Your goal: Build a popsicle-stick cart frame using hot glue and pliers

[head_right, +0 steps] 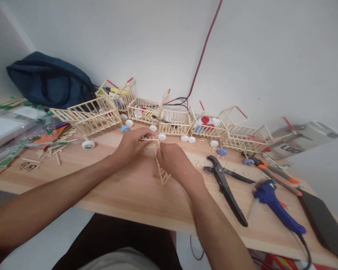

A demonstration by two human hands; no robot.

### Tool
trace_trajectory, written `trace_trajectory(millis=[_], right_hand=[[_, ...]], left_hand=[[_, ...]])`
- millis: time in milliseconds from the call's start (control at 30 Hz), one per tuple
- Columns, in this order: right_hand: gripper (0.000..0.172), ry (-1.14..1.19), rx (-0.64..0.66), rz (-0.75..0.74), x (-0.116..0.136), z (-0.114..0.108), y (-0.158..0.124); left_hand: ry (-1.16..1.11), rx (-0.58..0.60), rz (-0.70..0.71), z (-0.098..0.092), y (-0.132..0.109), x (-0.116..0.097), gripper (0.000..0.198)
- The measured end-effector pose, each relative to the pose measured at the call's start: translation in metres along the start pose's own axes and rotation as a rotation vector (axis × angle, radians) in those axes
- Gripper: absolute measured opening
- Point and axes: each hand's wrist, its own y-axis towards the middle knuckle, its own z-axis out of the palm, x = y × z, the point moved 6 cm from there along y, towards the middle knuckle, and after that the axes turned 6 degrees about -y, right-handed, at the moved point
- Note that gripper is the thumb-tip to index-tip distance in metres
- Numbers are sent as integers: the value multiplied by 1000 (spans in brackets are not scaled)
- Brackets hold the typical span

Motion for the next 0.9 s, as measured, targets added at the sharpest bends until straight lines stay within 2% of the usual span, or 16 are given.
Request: trace_trajectory(millis=[167, 667, 900], right_hand=[[28, -17, 2, 3, 0, 0, 0], [28, -40, 25, 50, 1, -3, -2], [29, -5, 42, 69, 4, -6, -3]], left_hand=[[-16, 4, -6, 0, 1, 0, 2], [-30, -12, 20, 0, 1, 4, 10], [-38, 2, 8, 0, 2, 4, 6]])
